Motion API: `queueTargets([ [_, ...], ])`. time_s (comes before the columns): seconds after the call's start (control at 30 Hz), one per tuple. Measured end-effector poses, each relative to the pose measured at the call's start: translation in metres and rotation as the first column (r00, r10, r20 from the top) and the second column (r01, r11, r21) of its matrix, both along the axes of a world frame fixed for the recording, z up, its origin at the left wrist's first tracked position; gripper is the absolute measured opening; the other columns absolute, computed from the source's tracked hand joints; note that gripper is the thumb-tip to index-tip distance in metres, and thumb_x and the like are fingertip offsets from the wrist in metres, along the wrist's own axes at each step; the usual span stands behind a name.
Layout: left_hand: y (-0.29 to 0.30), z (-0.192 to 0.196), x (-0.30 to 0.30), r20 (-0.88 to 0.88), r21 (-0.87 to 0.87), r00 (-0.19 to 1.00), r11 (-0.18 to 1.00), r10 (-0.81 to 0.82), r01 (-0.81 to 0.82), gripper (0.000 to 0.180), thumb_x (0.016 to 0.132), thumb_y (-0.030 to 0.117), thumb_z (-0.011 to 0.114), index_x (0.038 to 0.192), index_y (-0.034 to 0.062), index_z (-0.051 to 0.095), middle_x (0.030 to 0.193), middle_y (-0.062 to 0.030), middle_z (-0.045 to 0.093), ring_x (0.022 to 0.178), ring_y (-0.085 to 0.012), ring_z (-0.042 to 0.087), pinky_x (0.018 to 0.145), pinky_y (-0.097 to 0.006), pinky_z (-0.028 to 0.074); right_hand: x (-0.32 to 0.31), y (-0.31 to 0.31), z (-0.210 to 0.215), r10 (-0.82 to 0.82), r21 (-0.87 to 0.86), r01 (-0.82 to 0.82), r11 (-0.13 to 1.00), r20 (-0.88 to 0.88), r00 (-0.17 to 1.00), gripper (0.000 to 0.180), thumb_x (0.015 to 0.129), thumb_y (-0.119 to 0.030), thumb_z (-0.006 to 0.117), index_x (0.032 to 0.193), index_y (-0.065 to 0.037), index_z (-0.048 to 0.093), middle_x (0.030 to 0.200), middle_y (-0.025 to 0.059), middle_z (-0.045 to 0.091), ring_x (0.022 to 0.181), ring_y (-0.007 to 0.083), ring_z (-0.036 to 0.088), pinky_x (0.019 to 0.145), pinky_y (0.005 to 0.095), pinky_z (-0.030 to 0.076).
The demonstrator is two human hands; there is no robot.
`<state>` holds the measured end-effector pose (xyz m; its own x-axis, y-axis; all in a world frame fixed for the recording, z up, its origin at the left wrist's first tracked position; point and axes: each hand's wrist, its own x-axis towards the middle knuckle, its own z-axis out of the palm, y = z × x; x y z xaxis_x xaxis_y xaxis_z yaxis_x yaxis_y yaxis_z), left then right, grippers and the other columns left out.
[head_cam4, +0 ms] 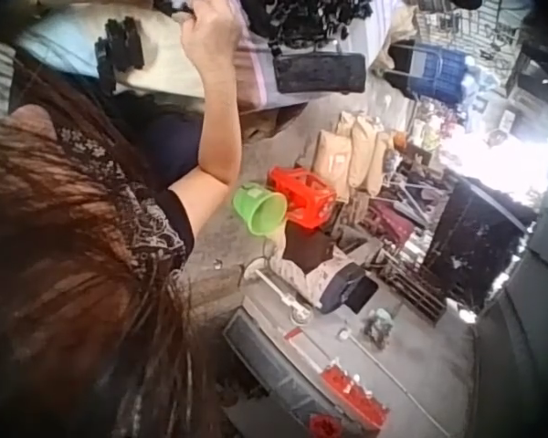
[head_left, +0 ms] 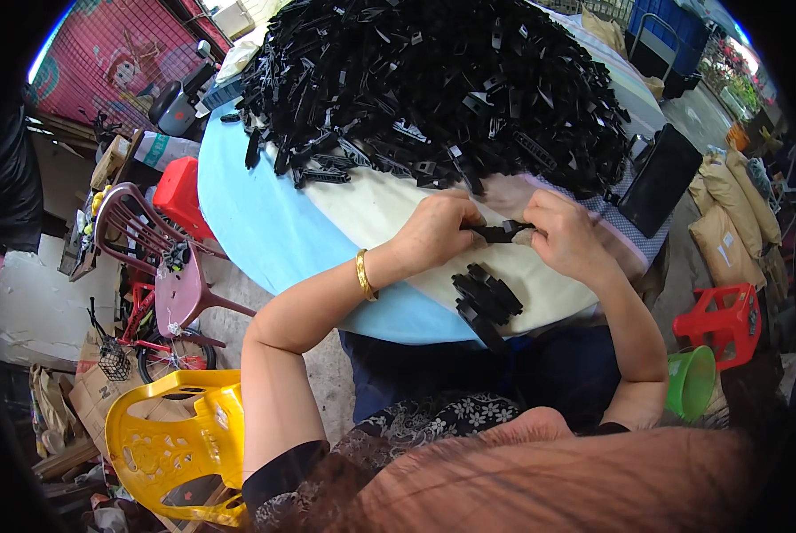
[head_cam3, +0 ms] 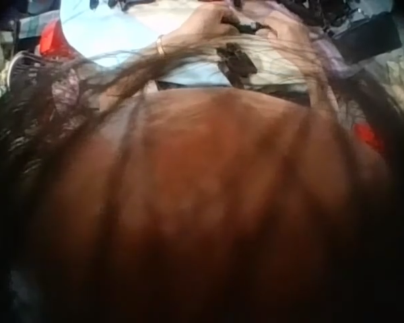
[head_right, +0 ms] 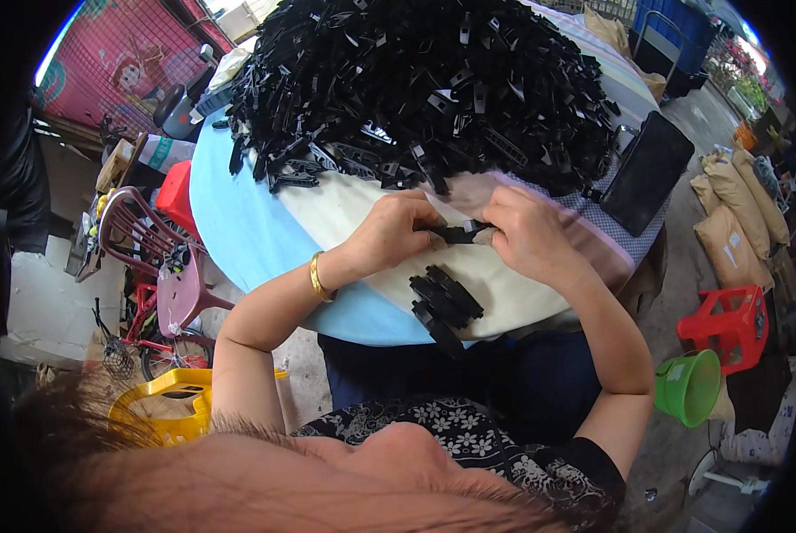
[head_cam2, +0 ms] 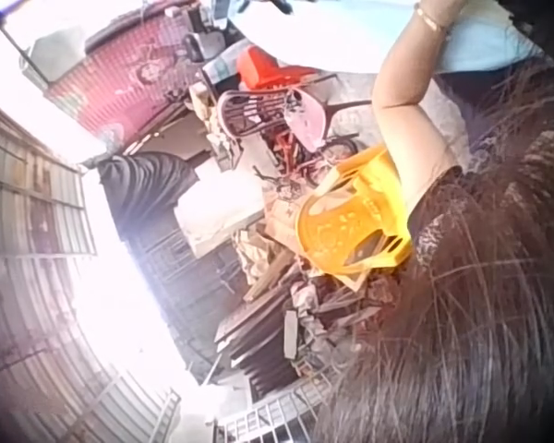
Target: The person is manually assembling small black plastic components at a table.
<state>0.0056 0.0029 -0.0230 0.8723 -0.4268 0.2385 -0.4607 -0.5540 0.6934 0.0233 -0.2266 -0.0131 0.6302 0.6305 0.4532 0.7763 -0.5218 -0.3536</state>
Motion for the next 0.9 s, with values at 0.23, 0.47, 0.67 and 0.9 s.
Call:
queueTargets([
  [0.23, -0.002, 0.003, 0.003, -0.013, 0.036, 1.0, 0.999, -0.01, 0.011, 0.017, 0.068, 0.002, 0.067, 0.084, -0.0024, 0.068, 0.081, -0.0123, 0.061, 0.072, -0.0253, 0.062, 0.066, -0.032, 0.05, -0.01, -0.002, 0.0, -0.052, 0.046, 0.06, 0.997, -0.16, 0.986, 0.011, 0.066, 0.002, 0.065, 0.076, 0.0, 0.061, 0.076, 0.0099, 0.054, 0.07, 0.0285, 0.057, 0.06, 0.0381, 0.044],
  [0.47, -0.006, -0.001, 0.002, 0.083, 0.042, 0.994, 0.997, -0.069, 0.065, 0.02, 0.068, 0.004, 0.07, 0.088, -0.0014, 0.068, 0.08, -0.0114, 0.06, 0.074, -0.0242, 0.061, 0.067, -0.032, 0.049, -0.007, 0.009, -0.015, 0.069, 0.15, -0.05, 0.987, -0.125, 0.99, 0.013, 0.066, 0.002, 0.064, 0.079, 0.001, 0.063, 0.076, 0.0105, 0.055, 0.069, 0.0277, 0.058, 0.06, 0.0369, 0.046],
  [0.67, 0.003, 0.002, 0.013, 0.075, 0.049, 0.99, 0.992, -0.121, 0.118, 0.041, 0.075, 0.022, 0.075, 0.111, 0.0063, 0.062, 0.085, -0.0106, 0.058, 0.077, -0.0237, 0.058, 0.068, -0.033, 0.049, 0.003, -0.009, 0.007, 0.102, -0.027, -0.116, 0.993, -0.307, 0.946, 0.011, 0.071, -0.003, 0.065, 0.081, 0.001, 0.062, 0.073, 0.0128, 0.056, 0.071, 0.0278, 0.057, 0.06, 0.0357, 0.045],
  [0.9, -0.01, -0.01, 0.024, 0.504, 0.301, 0.85, 0.892, 0.151, -0.337, 0.033, 0.077, 0.02, 0.069, 0.108, 0.0101, 0.06, 0.093, -0.0113, 0.052, 0.09, -0.0293, 0.052, 0.077, -0.037, 0.047, 0.074, -0.02, 0.01, -0.351, 0.079, 0.344, 0.936, 0.305, 0.885, 0.026, 0.076, -0.012, 0.067, 0.102, -0.008, 0.066, 0.088, 0.0079, 0.061, 0.085, 0.028, 0.059, 0.074, 0.0385, 0.05],
])
